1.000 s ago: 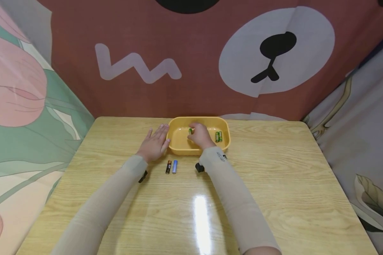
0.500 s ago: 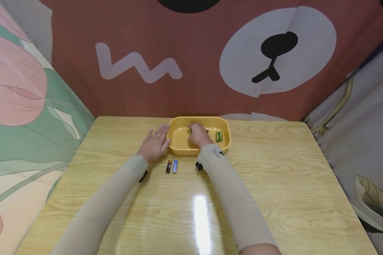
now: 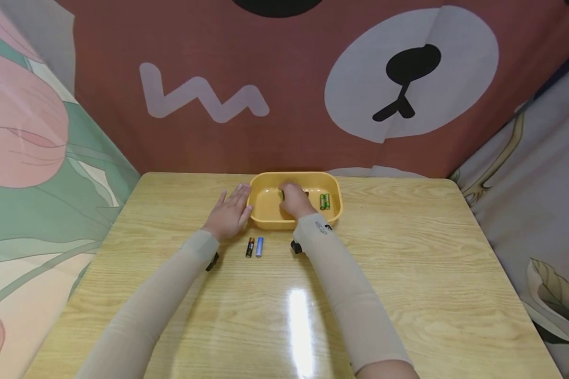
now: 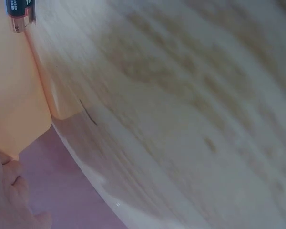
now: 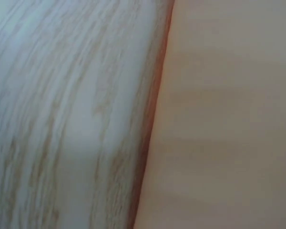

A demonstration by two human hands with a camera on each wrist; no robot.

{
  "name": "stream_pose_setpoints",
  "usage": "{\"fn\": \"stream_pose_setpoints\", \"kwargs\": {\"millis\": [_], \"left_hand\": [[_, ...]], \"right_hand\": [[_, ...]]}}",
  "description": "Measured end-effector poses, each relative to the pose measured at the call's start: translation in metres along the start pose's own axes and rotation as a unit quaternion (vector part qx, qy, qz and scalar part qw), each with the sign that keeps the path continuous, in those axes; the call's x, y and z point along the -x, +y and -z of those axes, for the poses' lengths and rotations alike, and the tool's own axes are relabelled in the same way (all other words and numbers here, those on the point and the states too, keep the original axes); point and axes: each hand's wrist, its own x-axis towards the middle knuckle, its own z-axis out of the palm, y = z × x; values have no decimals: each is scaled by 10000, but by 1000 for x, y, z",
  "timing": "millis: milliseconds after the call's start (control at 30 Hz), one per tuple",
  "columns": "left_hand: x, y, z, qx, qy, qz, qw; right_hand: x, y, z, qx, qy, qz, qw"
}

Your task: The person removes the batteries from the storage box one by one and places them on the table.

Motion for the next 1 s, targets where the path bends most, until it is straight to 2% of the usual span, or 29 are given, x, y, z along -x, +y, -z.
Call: {"fn": "stream_pose_setpoints", "kwargs": {"millis": [333, 500, 767, 1000], "left_hand": [[-2, -1, -3, 105, 16, -1, 9999], [-2, -2, -3, -5, 9, -15, 10000], [0, -1, -2, -68, -29, 32, 10000], [1, 0, 0, -92, -68, 51, 9999]], "right_hand": [[0, -2, 0, -175, 3, -187, 9997], [0, -3, -1, -133, 62, -193, 9997], [3, -7, -1, -398, 180, -308, 9986], [3, -7, 0, -433, 405, -130, 9982]]}}
